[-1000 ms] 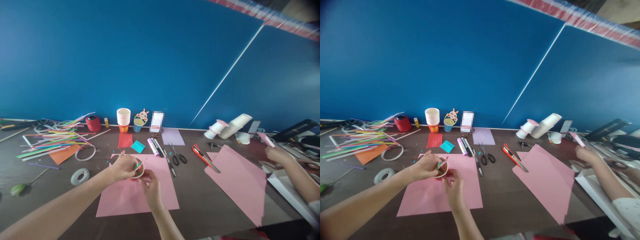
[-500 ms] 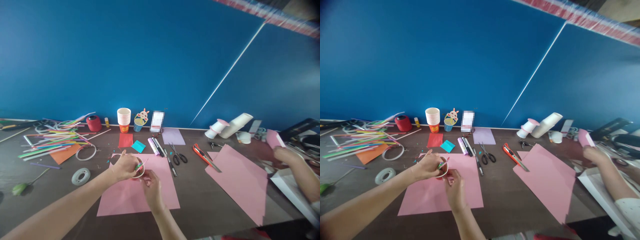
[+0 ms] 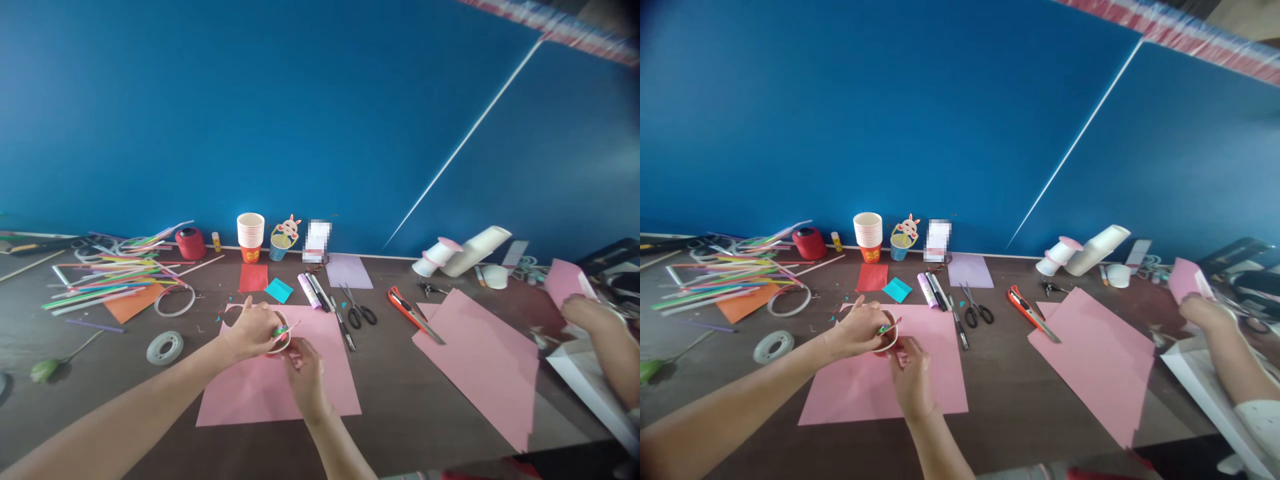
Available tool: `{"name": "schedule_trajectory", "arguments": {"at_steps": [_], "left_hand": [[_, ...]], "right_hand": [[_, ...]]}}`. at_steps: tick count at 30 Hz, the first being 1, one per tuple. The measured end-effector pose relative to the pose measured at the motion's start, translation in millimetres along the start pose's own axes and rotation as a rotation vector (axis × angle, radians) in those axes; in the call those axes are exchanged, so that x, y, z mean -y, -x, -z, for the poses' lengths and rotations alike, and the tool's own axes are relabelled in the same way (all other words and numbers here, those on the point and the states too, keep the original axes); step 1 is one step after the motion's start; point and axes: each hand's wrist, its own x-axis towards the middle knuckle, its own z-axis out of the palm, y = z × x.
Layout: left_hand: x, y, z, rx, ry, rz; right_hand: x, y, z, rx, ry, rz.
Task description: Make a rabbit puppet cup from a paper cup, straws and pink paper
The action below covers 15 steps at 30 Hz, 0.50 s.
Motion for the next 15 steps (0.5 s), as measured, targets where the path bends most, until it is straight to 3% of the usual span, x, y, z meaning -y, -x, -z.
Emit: {"name": "schedule_trajectory", "arguments": {"at_steps": [15], "left_hand": [[0.5,1.4,5.2,0.047,0.156,0.032]], "right_hand": [[-5.6,-1.1,-2.2,-0.008,-0.083,-0.097]]}}
